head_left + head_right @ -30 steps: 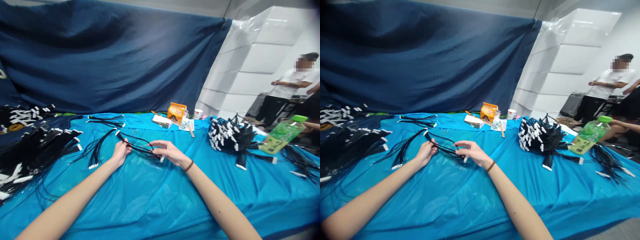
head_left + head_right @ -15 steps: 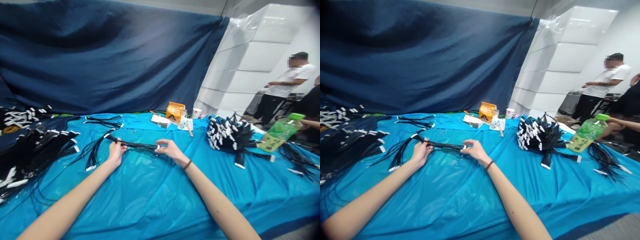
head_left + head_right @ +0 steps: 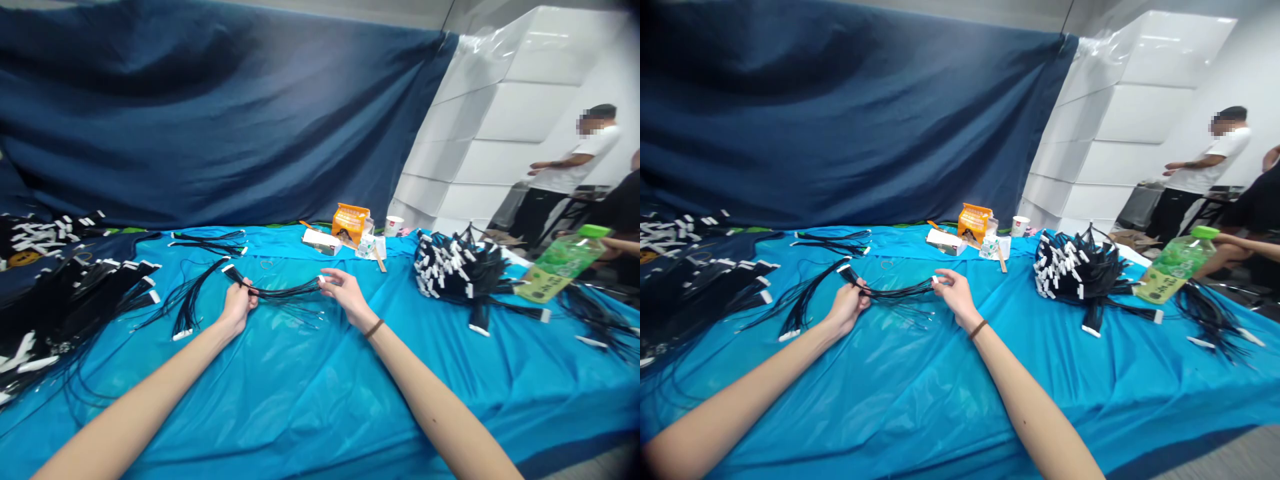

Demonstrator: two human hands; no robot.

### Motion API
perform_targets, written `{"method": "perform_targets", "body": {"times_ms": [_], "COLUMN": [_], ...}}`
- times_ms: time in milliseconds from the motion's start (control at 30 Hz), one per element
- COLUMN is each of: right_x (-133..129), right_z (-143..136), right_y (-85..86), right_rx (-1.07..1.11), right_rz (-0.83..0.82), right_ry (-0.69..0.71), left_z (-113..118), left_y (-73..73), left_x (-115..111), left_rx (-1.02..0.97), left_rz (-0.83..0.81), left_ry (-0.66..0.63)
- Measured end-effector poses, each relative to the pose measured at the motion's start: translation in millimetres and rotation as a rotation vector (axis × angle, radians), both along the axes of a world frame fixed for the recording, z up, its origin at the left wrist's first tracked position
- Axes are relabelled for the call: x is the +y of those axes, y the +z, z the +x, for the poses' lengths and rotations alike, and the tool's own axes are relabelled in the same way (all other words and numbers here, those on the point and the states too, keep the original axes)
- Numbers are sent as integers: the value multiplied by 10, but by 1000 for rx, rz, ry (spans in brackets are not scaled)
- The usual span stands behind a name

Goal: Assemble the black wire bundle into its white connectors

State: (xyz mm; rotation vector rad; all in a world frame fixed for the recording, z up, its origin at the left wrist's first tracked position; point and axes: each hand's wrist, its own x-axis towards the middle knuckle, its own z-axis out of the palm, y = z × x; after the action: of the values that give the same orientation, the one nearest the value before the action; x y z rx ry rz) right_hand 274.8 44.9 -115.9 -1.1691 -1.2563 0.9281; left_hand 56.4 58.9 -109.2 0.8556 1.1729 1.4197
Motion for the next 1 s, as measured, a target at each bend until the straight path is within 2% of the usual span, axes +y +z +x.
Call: {"method": "perform_targets", "body": {"times_ms": [267, 433, 500, 567, 733, 800, 900, 1000], "right_x": [-30, 2, 10, 0, -95, -124, -130, -114], "right_z": [33, 111, 111, 95, 85, 103, 140, 171], "right_y": [47, 62, 69, 104, 281, 337, 376, 389], "right_rx": [-265, -311, -224, -29, 460, 575, 729, 801], "right_rz": [249, 295, 291, 262, 39, -41, -79, -55], "right_ry": [-193, -289, -292, -245, -18, 78, 189, 209], "left_z": [42, 19, 19, 27, 51, 58, 69, 82], "left_y": [34, 42, 37, 33, 38, 38, 38, 43], "left_x": [-64, -58, -61, -70, -88, -89, -99, -123], "left_rx": [49, 99, 161, 215, 310, 330, 249, 212], "left_rz": [-20, -42, -31, -7, 101, 152, 148, 126], "left_ry": [-146, -221, -274, -304, -235, -223, -279, -365]}}
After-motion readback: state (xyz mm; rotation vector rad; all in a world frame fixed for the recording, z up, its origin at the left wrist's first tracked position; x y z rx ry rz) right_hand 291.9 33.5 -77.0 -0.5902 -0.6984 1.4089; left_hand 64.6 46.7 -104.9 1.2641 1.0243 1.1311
